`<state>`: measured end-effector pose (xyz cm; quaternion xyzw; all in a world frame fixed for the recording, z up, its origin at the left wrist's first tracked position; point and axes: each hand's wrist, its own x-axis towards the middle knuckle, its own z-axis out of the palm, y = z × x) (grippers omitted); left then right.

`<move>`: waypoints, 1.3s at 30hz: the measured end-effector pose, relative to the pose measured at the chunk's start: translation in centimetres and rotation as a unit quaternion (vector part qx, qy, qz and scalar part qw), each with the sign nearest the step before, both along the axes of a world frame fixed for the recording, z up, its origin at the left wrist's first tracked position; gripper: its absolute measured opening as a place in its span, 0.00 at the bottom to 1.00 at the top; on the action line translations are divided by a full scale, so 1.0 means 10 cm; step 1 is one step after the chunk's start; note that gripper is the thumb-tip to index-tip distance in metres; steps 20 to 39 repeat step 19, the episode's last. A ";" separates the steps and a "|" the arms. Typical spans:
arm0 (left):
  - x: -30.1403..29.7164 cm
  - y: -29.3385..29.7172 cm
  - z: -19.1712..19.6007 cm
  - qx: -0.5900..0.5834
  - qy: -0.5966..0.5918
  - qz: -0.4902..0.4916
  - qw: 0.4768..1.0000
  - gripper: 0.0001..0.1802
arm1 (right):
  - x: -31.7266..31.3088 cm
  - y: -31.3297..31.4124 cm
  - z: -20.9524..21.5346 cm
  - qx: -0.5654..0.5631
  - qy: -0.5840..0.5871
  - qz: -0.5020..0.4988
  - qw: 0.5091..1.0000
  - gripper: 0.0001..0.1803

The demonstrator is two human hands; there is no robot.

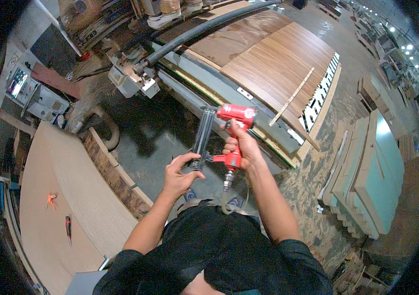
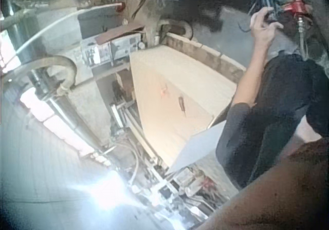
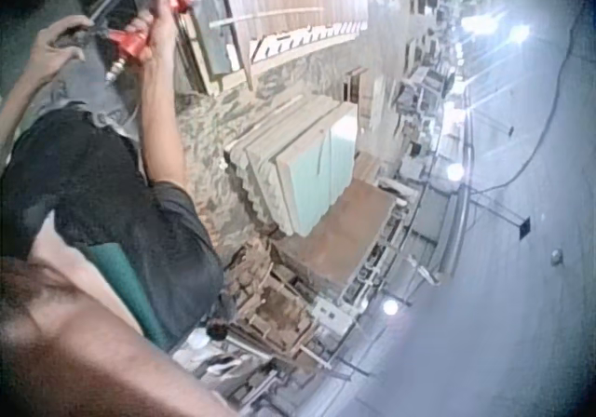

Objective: The person uses a nail gun to secure thin wooden strips onto a larger wood panel. They use a measuring tape to align the strips correctly before firing the nail gun at several points along each strip.

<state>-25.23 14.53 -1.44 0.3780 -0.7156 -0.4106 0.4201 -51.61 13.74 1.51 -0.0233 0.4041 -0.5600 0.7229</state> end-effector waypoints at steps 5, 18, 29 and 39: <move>0.56 -0.24 -0.29 0.063 0.026 0.009 0.998 0.32 | 0.56 -0.36 -0.14 0.048 -0.001 0.009 0.999 0.25; 1.11 -0.81 -0.38 0.012 0.005 -0.036 0.999 0.33 | 0.82 -0.88 0.22 0.007 0.057 -0.100 0.993 0.28; 1.11 -0.86 -0.41 0.036 0.009 -0.053 0.998 0.37 | 0.71 -0.94 0.18 0.004 0.061 -0.110 0.992 0.30; 1.11 -0.86 -0.41 0.036 0.009 -0.053 0.998 0.37 | 0.71 -0.94 0.18 0.004 0.061 -0.110 0.992 0.30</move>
